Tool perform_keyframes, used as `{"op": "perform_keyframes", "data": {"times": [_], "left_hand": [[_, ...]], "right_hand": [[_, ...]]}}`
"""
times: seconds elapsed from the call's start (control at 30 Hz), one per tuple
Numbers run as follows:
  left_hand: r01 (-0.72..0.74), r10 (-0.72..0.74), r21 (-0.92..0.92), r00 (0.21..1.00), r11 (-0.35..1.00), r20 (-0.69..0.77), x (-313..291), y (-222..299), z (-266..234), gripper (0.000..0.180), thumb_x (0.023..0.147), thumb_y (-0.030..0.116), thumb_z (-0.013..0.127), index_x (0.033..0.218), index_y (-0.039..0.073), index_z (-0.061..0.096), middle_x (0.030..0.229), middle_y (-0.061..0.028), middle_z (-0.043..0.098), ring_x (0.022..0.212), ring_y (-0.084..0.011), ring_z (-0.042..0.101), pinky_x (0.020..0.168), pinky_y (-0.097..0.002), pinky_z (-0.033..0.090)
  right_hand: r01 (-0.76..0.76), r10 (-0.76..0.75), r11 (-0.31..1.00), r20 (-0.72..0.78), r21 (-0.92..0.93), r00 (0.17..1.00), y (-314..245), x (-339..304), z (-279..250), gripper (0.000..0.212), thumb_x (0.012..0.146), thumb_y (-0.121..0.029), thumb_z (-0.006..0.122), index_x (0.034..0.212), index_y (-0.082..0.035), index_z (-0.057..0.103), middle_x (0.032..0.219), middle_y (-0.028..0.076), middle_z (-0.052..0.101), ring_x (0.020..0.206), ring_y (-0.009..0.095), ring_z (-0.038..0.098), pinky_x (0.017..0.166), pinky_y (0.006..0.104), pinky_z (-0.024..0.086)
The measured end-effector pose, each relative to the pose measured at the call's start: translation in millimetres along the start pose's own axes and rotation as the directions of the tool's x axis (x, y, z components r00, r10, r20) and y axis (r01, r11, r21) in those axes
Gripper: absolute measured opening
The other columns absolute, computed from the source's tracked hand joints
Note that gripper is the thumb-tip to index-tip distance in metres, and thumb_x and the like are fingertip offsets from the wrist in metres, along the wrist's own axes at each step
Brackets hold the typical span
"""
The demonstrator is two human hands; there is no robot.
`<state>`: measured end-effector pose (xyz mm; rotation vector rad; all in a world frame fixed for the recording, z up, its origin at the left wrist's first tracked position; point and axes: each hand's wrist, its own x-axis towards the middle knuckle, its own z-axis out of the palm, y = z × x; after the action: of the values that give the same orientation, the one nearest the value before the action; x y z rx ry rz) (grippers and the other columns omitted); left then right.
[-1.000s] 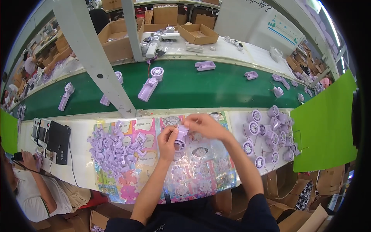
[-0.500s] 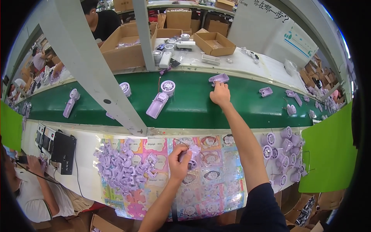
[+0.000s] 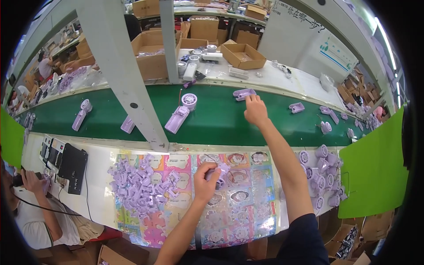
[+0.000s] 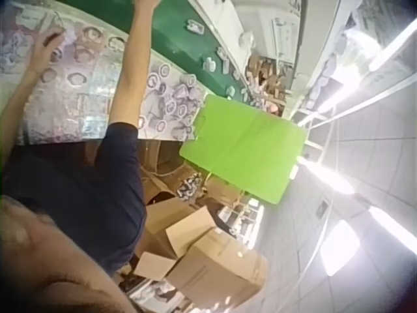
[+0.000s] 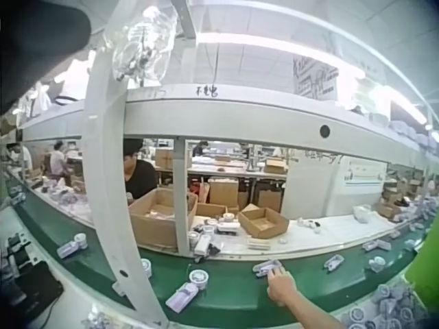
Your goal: The person assembles portable fans by attaching plastic hinges to fan head units, connecting the fan heads to handle housings, and placing the assembled fans onto the conveyor belt.
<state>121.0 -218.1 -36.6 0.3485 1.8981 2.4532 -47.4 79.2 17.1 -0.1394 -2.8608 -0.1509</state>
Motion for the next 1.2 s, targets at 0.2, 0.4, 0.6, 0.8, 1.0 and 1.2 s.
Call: {"op": "perform_keyframes", "data": {"times": [0.2, 0.4, 0.6, 0.8, 1.0, 1.2], "left_hand": [[0.001, -0.001, 0.035, 1.0, 0.999, 0.001, 0, 3, 0, 0.012, 0.087, 0.002, 0.072, 0.096, -0.004, 0.066, 0.095, -0.0094, 0.068, 0.088, -0.0167, 0.063, 0.08, -0.0292, 0.05], [-0.037, 0.036, 0.054, 0.999, 0.998, 0.016, -2, 3, 1, 0.012, 0.087, 0.003, 0.072, 0.096, -0.002, 0.065, 0.093, -0.0101, 0.068, 0.086, -0.0185, 0.064, 0.078, -0.0294, 0.051], [-0.026, 0.026, 0.043, 1.0, 0.999, 0.011, 3, 4, -1, 0.012, 0.088, 0.004, 0.071, 0.097, -0.002, 0.066, 0.094, -0.0094, 0.068, 0.084, -0.0175, 0.065, 0.076, -0.0292, 0.051], [0.036, -0.037, -0.026, 0.998, 0.999, -0.056, 3, 4, -1, 0.013, 0.088, 0.004, 0.072, 0.096, -0.003, 0.066, 0.092, -0.0086, 0.068, 0.085, -0.0154, 0.064, 0.079, -0.0282, 0.051], [0.132, -0.145, -0.133, 0.985, 0.982, -0.092, 3, -8, -3, 0.013, 0.089, 0.006, 0.074, 0.097, -0.003, 0.068, 0.091, -0.0022, 0.067, 0.085, -0.0093, 0.061, 0.079, -0.0261, 0.051], [0.256, -0.274, -0.182, 0.958, 0.949, -0.08, 6, 3, -9, 0.009, 0.093, 0.007, 0.072, 0.098, 0.0, 0.069, 0.086, 0.0026, 0.064, 0.078, -0.0051, 0.057, 0.067, -0.0224, 0.045]], "right_hand": [[0.19, -0.192, 0.978, -0.017, -0.088, 0.981, -4, 45, 13, 0.067, 0.075, 0.0, 0.075, 0.137, -0.006, 0.05, 0.138, 0.011, 0.056, 0.132, 0.027, 0.052, 0.114, 0.0396, 0.042], [0.106, -0.082, 0.985, 0.177, -0.132, 0.981, -22, 71, 40, 0.052, 0.078, -0.004, 0.074, 0.126, -0.007, 0.055, 0.128, 0.014, 0.061, 0.127, 0.031, 0.056, 0.112, 0.0419, 0.042], [0.148, -0.124, 0.986, 0.246, -0.079, 0.961, -32, 63, 5, 0.048, 0.076, -0.013, 0.075, 0.12, -0.008, 0.056, 0.119, 0.014, 0.063, 0.118, 0.032, 0.06, 0.098, 0.0445, 0.051], [-0.211, -0.36, 0.282, 0.307, 0.936, 0.881, -45, -11, -98, 0.055, 0.066, 0.007, 0.062, 0.118, -0.008, 0.056, 0.118, 0.01, 0.067, 0.113, 0.024, 0.063, 0.095, 0.037, 0.052], [-0.315, -0.483, -0.037, 0.259, 0.948, 0.836, -56, -107, -187, 0.066, 0.058, 0.014, 0.06, 0.12, -0.009, 0.056, 0.128, 0.014, 0.066, 0.122, 0.024, 0.062, 0.103, 0.0375, 0.049], [-0.297, -0.477, -0.042, 0.242, 0.954, 0.845, -61, -177, -215, 0.063, 0.061, 0.017, 0.059, 0.119, -0.006, 0.055, 0.134, 0.013, 0.063, 0.13, 0.024, 0.057, 0.106, 0.0383, 0.047]]}}
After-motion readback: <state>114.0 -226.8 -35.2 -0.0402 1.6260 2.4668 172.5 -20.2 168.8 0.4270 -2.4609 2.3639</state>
